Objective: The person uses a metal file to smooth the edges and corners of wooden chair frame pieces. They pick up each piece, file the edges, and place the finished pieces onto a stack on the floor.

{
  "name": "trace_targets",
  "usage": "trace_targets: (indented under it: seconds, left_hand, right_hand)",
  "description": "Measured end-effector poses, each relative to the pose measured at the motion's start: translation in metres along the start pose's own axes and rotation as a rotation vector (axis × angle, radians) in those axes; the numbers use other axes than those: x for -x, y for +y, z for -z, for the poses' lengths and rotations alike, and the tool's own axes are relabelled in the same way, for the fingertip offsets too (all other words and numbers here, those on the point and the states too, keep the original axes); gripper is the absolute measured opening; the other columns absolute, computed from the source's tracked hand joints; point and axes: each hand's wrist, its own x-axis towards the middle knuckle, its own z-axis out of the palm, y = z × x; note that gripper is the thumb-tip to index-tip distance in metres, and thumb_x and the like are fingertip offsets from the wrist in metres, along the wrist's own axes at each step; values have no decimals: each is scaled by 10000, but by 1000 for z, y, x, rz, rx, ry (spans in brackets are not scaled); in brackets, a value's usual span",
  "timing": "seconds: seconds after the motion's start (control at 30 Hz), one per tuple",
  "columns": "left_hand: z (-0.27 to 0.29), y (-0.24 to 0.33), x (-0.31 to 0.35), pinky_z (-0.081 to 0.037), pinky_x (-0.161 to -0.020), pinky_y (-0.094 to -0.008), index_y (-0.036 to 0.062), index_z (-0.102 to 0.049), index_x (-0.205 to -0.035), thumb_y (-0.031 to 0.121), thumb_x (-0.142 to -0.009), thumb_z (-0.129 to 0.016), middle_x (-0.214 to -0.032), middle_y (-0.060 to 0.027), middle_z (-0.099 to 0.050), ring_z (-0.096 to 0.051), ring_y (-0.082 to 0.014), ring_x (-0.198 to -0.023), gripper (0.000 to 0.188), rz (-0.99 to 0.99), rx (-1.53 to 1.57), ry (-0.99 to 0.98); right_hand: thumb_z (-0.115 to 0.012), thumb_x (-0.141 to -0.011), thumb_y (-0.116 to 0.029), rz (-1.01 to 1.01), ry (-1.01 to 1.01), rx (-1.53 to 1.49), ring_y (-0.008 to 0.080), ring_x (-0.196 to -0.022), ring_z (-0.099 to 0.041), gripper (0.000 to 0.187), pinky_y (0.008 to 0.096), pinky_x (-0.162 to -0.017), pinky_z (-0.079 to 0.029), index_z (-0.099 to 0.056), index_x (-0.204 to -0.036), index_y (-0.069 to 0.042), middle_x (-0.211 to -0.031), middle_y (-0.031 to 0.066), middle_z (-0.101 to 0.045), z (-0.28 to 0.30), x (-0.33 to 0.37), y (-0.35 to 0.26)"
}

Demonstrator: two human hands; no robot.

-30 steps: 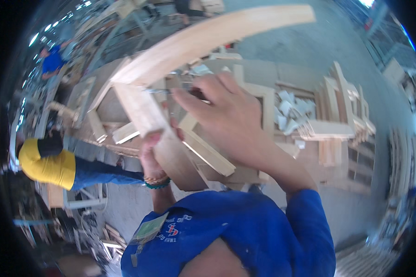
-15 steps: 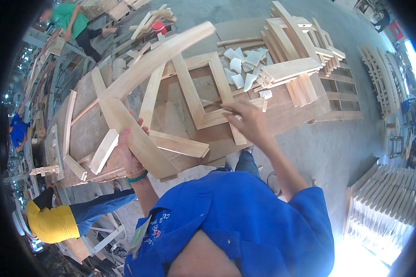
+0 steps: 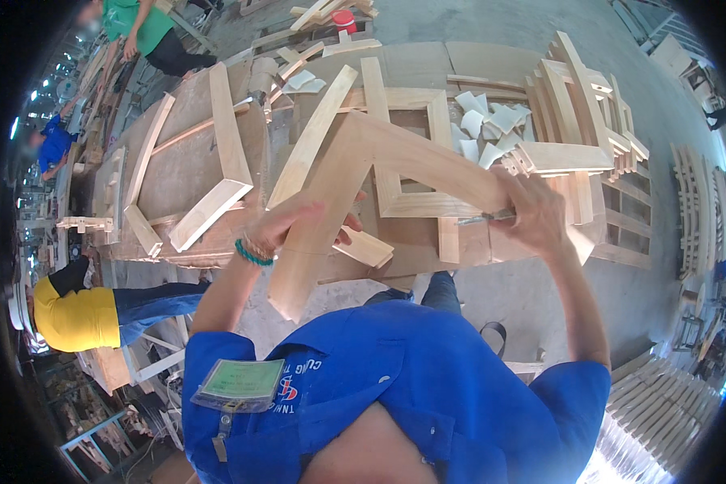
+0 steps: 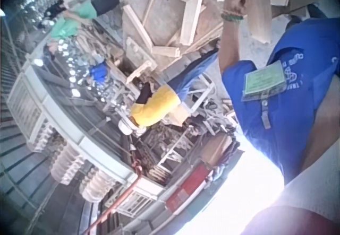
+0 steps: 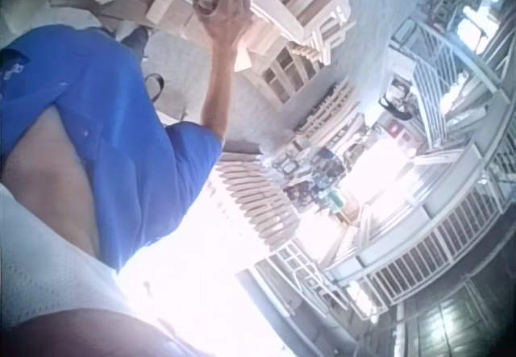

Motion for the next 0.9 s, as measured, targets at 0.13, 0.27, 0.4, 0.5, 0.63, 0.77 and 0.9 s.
trace_targets:
  seconds: [0.13, 0.27, 0.4, 0.5, 0.63, 0.77, 0.9]
  left_hand:
    - [96, 14, -50, -436, -951, -335, -52, -382, -1380, 529, -903, -555, -1190, -163, -604, -566, -224, -1099, 771, 83, -660, 330]
    - [226, -10, -44, -433, -953, -339, -29, -483, -1305, 531, -829, -654, -1150, -162, -618, -566, -273, -1071, 755, 34, -1127, 924]
    - [221, -11, -105, -524, -881, -378, -18, -519, -1197, 474, -806, -706, -1078, -175, -656, -644, -282, -986, 656, 543, -878, 771]
    - [236, -9, -97, -538, -862, -404, 47, -498, -1277, 421, -828, -711, -1209, -170, -586, -611, -259, -1051, 622, 460, -287, 507]
    - [227, -3, -98, -564, -792, -365, 66, -539, -1212, 353, -833, -722, -995, -113, -661, -664, -233, -883, 510, 435, -165, 576]
    - [207, -3, -76, -561, -745, -336, 63, -542, -1209, 359, -844, -704, -924, -97, -660, -662, -217, -829, 497, 194, -155, 612]
    - [154, 14, -27, -518, -634, -275, 12, -579, -1196, 350, -877, -642, -852, -37, -590, -593, -113, -716, 469, -50, -149, 633]
  right_hand:
    - [-823, -585, -248, -222, -27, -205, 274, -842, -612, 634, 398, -744, -491, -601, -1166, -124, -947, 62, -664, -40, 38, 9]
    - [-808, -608, -294, -530, -37, -337, 295, -930, -618, 612, 400, -813, -473, -609, -1160, -121, -987, 92, -672, -78, 54, 6]
    - [-796, -616, -343, -912, -37, -286, 309, -984, -627, 644, 433, -816, -470, -595, -1186, -123, -999, 100, -683, -105, 81, -8]
    - [-777, -636, -383, -964, 25, -299, 317, -974, -629, 650, 440, -809, -472, -581, -1198, -121, -987, 108, -682, -119, 81, -8]
    - [-750, -665, -417, -1008, 50, -252, 327, -969, -631, 643, 437, -819, -472, -569, -1202, -112, -997, 130, -674, -132, 85, -4]
    - [-739, -679, -426, -990, 84, -262, 332, -952, -641, 641, 444, -821, -473, -562, -1198, -93, -1010, 140, -671, -137, 78, -3]
    - [-737, -681, -429, -1040, 78, -372, 316, -1012, -628, 673, 446, -834, -471, -537, -1226, -90, -1049, 149, -663, -138, 60, -1]
